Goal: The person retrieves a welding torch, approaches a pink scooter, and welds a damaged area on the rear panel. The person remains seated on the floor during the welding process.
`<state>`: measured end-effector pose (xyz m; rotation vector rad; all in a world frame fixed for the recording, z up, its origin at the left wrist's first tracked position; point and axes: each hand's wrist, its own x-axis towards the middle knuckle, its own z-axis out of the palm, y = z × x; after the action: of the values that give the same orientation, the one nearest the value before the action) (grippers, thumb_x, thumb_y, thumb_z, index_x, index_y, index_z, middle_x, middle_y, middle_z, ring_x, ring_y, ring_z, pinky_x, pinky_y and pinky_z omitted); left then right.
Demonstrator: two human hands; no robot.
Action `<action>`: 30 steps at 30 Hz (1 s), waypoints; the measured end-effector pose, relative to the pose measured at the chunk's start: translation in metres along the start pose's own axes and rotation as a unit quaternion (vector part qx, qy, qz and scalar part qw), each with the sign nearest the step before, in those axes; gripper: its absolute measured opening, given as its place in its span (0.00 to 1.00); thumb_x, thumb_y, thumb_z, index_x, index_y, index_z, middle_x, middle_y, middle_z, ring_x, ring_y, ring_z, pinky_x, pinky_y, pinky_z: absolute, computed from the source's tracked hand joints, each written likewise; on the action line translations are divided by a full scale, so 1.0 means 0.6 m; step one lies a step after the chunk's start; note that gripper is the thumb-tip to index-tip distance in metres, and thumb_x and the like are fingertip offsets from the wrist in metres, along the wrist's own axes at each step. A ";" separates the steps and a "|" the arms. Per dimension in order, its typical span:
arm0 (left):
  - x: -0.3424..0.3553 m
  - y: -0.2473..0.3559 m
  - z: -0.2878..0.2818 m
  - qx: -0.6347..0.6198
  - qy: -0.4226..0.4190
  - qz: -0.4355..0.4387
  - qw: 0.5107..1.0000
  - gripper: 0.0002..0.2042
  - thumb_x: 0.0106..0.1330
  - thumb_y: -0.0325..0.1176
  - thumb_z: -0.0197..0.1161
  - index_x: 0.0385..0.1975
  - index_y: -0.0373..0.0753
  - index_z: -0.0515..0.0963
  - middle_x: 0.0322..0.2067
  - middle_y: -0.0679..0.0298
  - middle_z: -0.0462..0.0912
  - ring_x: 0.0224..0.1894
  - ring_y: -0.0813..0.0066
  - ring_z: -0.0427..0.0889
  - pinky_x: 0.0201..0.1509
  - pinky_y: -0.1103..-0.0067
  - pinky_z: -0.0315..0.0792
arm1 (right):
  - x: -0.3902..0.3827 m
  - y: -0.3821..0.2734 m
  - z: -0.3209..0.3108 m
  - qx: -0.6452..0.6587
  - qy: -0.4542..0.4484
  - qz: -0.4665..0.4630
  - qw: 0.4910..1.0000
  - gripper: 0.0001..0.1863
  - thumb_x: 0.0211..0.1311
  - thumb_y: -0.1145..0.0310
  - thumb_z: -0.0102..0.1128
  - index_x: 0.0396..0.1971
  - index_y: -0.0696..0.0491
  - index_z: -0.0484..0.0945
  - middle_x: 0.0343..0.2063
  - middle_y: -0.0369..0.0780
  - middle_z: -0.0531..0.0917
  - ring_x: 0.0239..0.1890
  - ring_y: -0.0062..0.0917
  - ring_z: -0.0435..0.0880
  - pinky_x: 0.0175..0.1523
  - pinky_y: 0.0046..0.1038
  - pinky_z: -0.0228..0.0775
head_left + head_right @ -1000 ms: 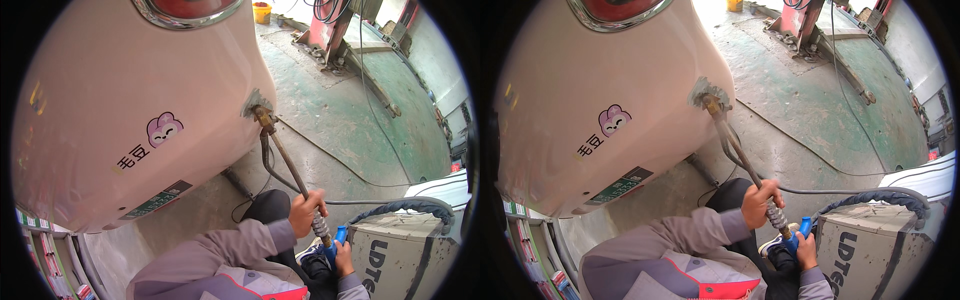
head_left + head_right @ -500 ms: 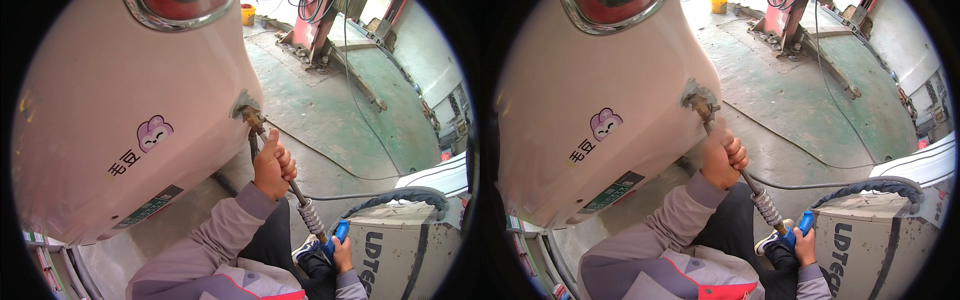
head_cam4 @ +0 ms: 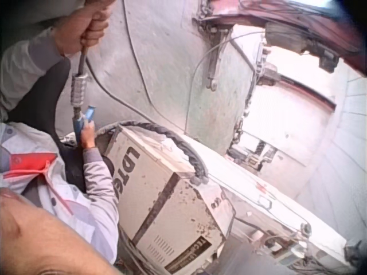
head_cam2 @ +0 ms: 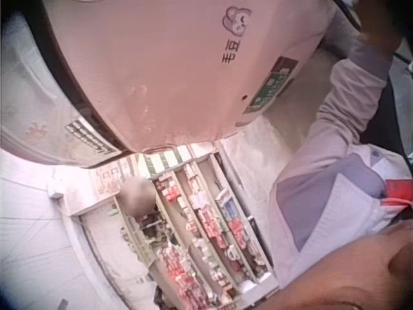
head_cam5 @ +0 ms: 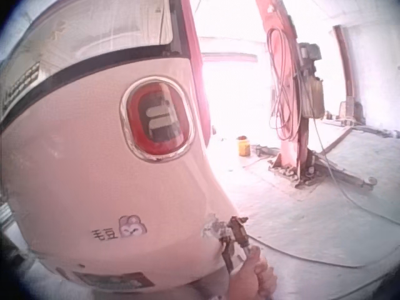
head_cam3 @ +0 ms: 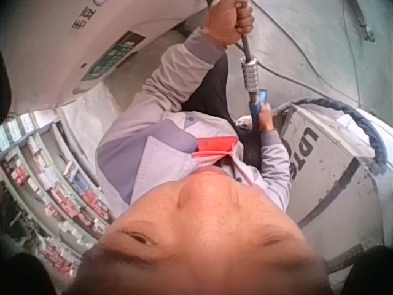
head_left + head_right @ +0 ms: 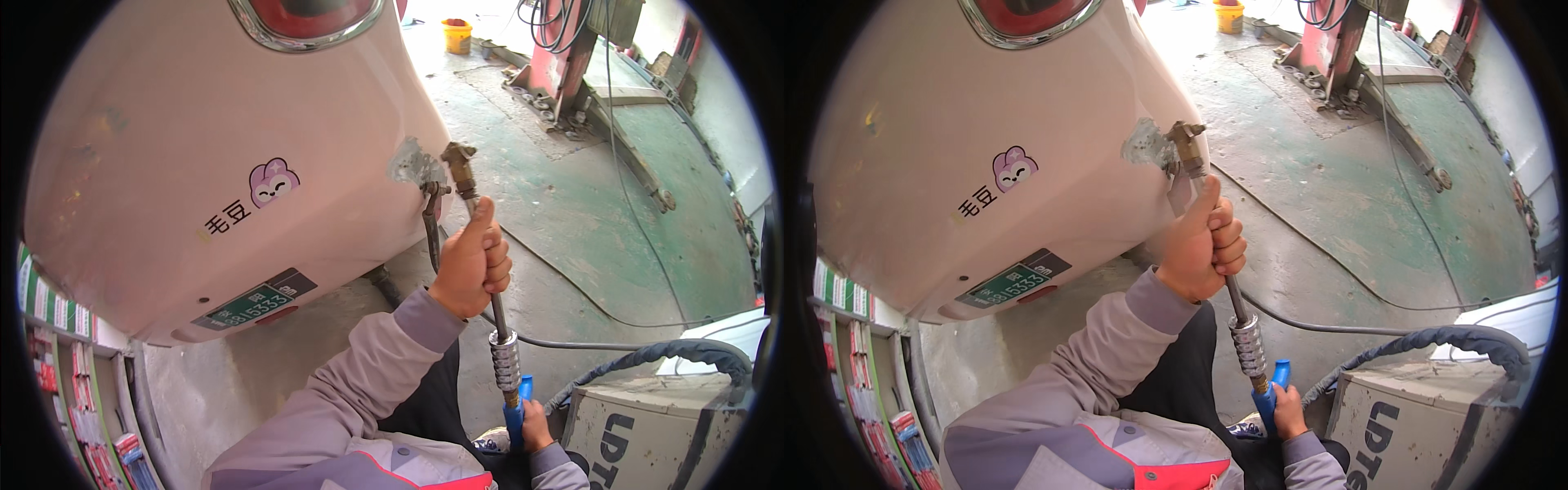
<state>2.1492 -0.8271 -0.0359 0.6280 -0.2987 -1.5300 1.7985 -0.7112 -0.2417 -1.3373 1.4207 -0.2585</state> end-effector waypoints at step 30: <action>0.086 -0.116 -0.023 -0.018 -0.102 0.210 0.972 0.16 0.79 0.46 0.41 0.35 0.43 0.71 0.12 0.71 0.59 0.12 0.80 0.58 0.15 0.80 0.60 | 0.106 0.168 0.008 0.057 -0.160 -0.099 0.981 0.21 0.72 0.55 0.41 0.27 0.55 0.75 0.18 0.41 0.79 0.18 0.26 0.79 0.25 0.27 0.71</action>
<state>2.1012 -0.8699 -0.0958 0.3484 -0.5237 -1.1874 1.7623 -0.7258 -0.3541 -1.3573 0.9925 -0.2401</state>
